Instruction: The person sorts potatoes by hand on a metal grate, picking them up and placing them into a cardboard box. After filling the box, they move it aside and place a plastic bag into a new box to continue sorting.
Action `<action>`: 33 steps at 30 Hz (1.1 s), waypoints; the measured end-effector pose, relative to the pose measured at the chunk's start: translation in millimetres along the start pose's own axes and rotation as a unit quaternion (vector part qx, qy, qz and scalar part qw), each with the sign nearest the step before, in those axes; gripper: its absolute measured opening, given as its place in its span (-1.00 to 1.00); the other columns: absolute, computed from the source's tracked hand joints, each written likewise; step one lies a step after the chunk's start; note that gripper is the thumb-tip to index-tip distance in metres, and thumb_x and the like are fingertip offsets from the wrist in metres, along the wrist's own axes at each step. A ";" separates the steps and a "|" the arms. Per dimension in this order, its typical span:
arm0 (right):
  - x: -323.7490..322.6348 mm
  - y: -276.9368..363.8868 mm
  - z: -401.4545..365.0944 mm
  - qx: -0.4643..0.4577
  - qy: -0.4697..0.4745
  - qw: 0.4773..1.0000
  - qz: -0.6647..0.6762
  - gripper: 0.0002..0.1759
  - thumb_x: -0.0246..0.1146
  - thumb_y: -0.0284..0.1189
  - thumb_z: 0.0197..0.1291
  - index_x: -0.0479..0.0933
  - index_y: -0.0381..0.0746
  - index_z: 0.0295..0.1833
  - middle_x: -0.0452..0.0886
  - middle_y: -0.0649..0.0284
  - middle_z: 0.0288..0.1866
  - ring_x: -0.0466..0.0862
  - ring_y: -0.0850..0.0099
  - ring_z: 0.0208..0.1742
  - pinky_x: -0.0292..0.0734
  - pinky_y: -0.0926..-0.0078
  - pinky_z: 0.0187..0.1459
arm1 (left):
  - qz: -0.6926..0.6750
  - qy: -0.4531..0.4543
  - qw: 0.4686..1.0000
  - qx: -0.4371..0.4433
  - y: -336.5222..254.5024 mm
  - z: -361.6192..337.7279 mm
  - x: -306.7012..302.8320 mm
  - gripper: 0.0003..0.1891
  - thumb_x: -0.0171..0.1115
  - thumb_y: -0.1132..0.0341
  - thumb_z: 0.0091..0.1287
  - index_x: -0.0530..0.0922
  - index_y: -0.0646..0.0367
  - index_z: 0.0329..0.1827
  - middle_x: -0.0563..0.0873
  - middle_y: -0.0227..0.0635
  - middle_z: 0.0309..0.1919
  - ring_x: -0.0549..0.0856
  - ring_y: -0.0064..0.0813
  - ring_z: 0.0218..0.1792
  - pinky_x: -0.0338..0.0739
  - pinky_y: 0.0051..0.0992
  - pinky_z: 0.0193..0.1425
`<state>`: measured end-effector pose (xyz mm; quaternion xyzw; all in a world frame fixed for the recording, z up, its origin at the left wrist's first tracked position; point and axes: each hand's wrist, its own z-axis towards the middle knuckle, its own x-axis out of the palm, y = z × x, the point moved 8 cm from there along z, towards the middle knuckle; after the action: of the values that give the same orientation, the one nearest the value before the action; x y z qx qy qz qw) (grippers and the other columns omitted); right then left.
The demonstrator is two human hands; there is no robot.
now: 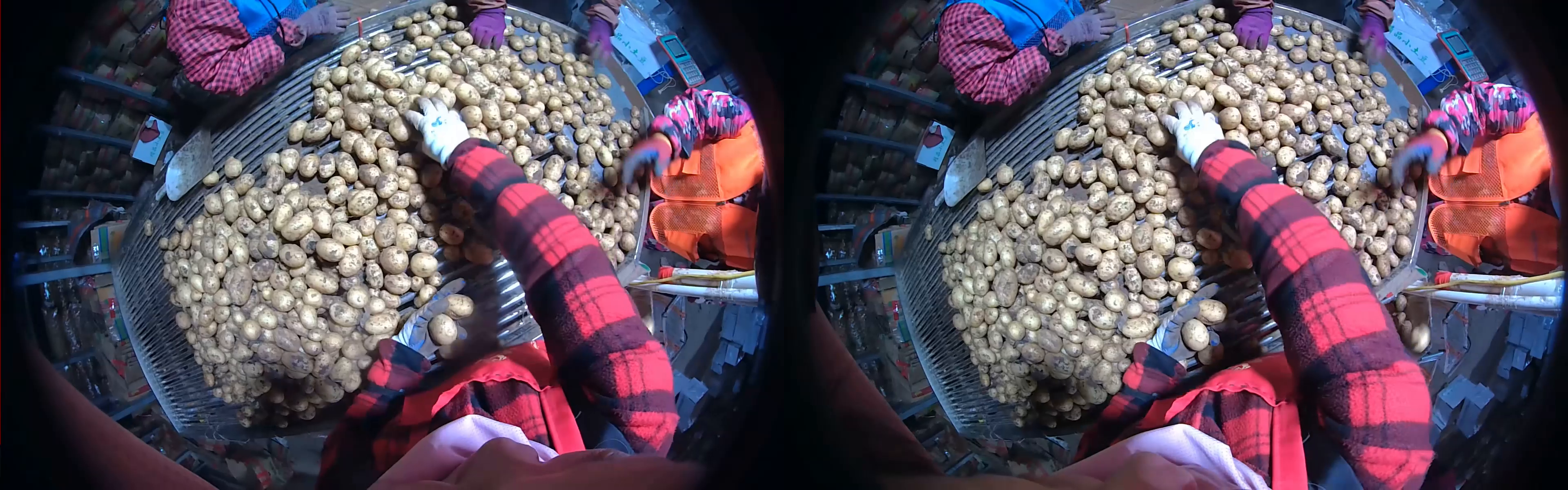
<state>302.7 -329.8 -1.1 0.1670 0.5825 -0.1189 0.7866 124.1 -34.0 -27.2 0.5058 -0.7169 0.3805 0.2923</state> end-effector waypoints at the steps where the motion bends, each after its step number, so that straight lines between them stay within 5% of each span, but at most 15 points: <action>1: 5.3 -2.5 -2.7 0.030 0.029 0.998 0.052 -0.47 0.22 -0.47 0.24 0.54 0.02 0.35 0.46 0.05 0.41 0.49 -0.01 0.38 0.54 0.05 0.27 | -0.008 -0.012 1.000 0.008 -1.8 -0.3 -2.2 -0.26 0.31 0.01 0.44 0.29 0.06 0.61 0.64 -0.15 0.26 0.74 -0.15 0.10 0.72 -0.34 -0.07; 8: -11.4 4.4 -105.1 -0.054 0.029 0.984 0.166 -0.47 0.35 -0.40 0.10 0.61 -0.06 0.26 0.55 0.09 0.25 0.57 0.03 0.15 0.57 0.03 0.14 | -0.086 -0.030 0.996 0.017 8.9 13.1 -22.3 -0.35 0.33 -0.03 0.43 0.43 0.09 0.48 0.67 -0.16 0.19 0.74 -0.20 -0.07 0.69 -0.11 0.12; 11: -25.6 -1.3 -139.0 -0.054 0.124 0.986 0.095 -0.47 0.44 -0.28 0.12 0.62 -0.11 0.24 0.57 0.05 0.17 0.57 0.02 0.14 0.55 0.03 0.17 | -0.135 -0.037 0.990 0.000 30.4 42.1 -89.9 -0.36 0.25 -0.06 0.49 0.41 0.10 0.51 0.66 -0.15 0.25 0.72 -0.19 0.05 0.68 -0.14 0.18; 12: -26.0 -6.0 -133.6 -0.019 0.262 0.960 0.097 -0.49 0.45 -0.24 0.15 0.62 -0.14 0.22 0.57 0.00 0.24 0.56 0.00 0.20 0.53 0.03 0.22 | -0.179 -0.039 0.983 -0.017 30.6 49.5 -95.2 -0.36 0.20 -0.07 0.53 0.41 0.11 0.53 0.64 -0.17 0.30 0.70 -0.17 0.17 0.68 -0.16 0.24; 14: -39.5 -15.5 -117.9 -0.105 0.064 0.978 0.166 -0.52 0.44 -0.25 0.17 0.62 -0.17 0.19 0.56 -0.02 0.32 0.56 -0.01 0.25 0.51 0.03 0.26 | -0.178 -0.019 0.984 0.008 24.2 43.8 -80.3 -0.36 0.20 -0.07 0.53 0.40 0.07 0.55 0.63 -0.19 0.32 0.70 -0.21 0.16 0.67 -0.22 0.19; 15: -46.7 -14.6 -93.1 -0.114 0.060 0.983 0.129 -0.52 0.42 -0.30 0.19 0.59 -0.19 0.21 0.55 -0.01 0.33 0.56 -0.02 0.28 0.48 0.03 0.30 | -0.176 -0.017 0.984 0.021 16.0 41.8 -65.9 -0.36 0.20 -0.07 0.53 0.39 0.05 0.56 0.62 -0.19 0.34 0.69 -0.22 0.15 0.66 -0.25 0.17; 16: -62.0 -16.9 -74.8 -0.150 -0.077 0.979 0.115 -0.47 0.40 -0.40 0.14 0.55 -0.17 0.26 0.54 0.00 0.35 0.55 -0.01 0.31 0.46 0.03 0.33 | -0.168 -0.016 0.985 0.039 5.5 32.1 -37.9 -0.36 0.20 -0.07 0.53 0.38 0.04 0.57 0.61 -0.20 0.35 0.69 -0.24 0.14 0.66 -0.28 0.15; 19: -32.7 -37.5 -4.8 -0.042 0.008 0.999 -0.021 -0.48 0.22 -0.49 0.20 0.52 -0.12 0.33 0.49 0.08 0.44 0.44 -0.02 0.45 0.32 -0.01 0.47 | -0.149 -0.010 0.986 0.070 -1.4 22.1 -20.3 -0.35 0.19 -0.07 0.53 0.36 -0.01 0.59 0.59 -0.22 0.39 0.68 -0.30 0.13 0.64 -0.36 0.08; 20: 4.7 -50.7 8.1 -0.105 -0.069 0.985 -0.115 -0.54 0.13 -0.43 0.32 0.53 -0.10 0.33 0.54 0.11 0.38 0.47 0.03 0.44 0.35 0.01 0.45 | -0.119 -0.004 0.988 0.102 -17.4 16.4 -0.8 -0.35 0.19 -0.07 0.53 0.36 -0.03 0.60 0.58 -0.23 0.40 0.68 -0.32 0.12 0.63 -0.39 0.06; 22: 37.8 -58.4 31.4 0.026 0.086 0.991 -0.095 -0.59 0.23 -0.41 0.29 0.53 -0.14 0.26 0.60 0.06 0.23 0.57 0.00 0.29 0.51 -0.03 0.25 | -0.221 0.037 0.969 0.102 -21.3 18.7 -12.5 -0.39 0.19 -0.08 0.54 0.42 -0.04 0.56 0.59 -0.32 0.41 0.63 -0.32 0.28 0.62 -0.38 0.04; 25: 27.6 -57.8 14.2 0.018 0.113 0.991 -0.077 -0.67 0.21 -0.43 0.26 0.55 -0.16 0.14 0.63 0.04 0.11 0.66 0.00 0.13 0.52 -0.03 0.14 | -0.344 0.052 0.929 0.125 -41.0 15.5 -13.2 -0.43 0.23 -0.10 0.51 0.53 0.02 0.45 0.62 -0.30 0.37 0.62 -0.24 0.34 0.68 -0.21 0.13; 28: -5.6 -52.8 -21.8 -0.010 0.152 0.988 -0.008 -0.56 0.31 -0.22 0.28 0.55 -0.18 0.21 0.64 0.01 0.14 0.67 0.01 0.14 0.54 -0.01 0.14 | -0.359 0.075 0.919 0.144 -39.5 20.4 -40.4 -0.45 0.22 -0.14 0.49 0.59 0.04 0.36 0.69 -0.22 0.28 0.65 -0.10 0.30 0.62 0.04 0.25; 30: -12.7 -62.7 -53.7 0.037 0.140 0.987 0.064 -0.37 0.32 -0.07 0.32 0.50 -0.20 0.38 0.61 -0.06 0.27 0.65 -0.05 0.23 0.55 0.02 0.22 | -0.364 0.120 0.912 0.149 -44.3 23.9 -39.0 -0.42 0.17 -0.21 0.49 0.60 0.03 0.34 0.68 -0.25 0.32 0.62 -0.09 0.35 0.57 0.06 0.34; 31: -24.5 -59.8 -69.6 0.035 0.107 0.987 0.118 -0.35 0.31 0.02 0.33 0.52 -0.20 0.35 0.64 -0.07 0.12 0.65 -0.03 0.19 0.58 0.05 0.20 | -0.331 0.089 0.927 0.153 -43.7 23.2 -38.4 -0.41 0.14 -0.24 0.49 0.61 0.02 0.33 0.65 -0.27 0.36 0.57 -0.07 0.39 0.53 0.08 0.39; 33: -55.4 -30.8 -88.7 0.083 0.182 0.937 0.285 -0.31 0.30 0.07 0.36 0.54 -0.24 0.35 0.68 -0.10 0.18 0.68 -0.02 0.24 0.57 0.17 0.24 | -0.309 0.072 0.938 0.141 -51.7 23.3 -14.4 -0.40 0.05 -0.30 0.51 0.65 -0.01 0.25 0.57 -0.31 0.47 0.44 0.00 0.51 0.45 0.12 0.47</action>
<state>196.9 -322.9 24.5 0.4096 0.6320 0.0945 0.6510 176.8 -56.7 -38.5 0.7094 -0.4412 0.4044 0.3721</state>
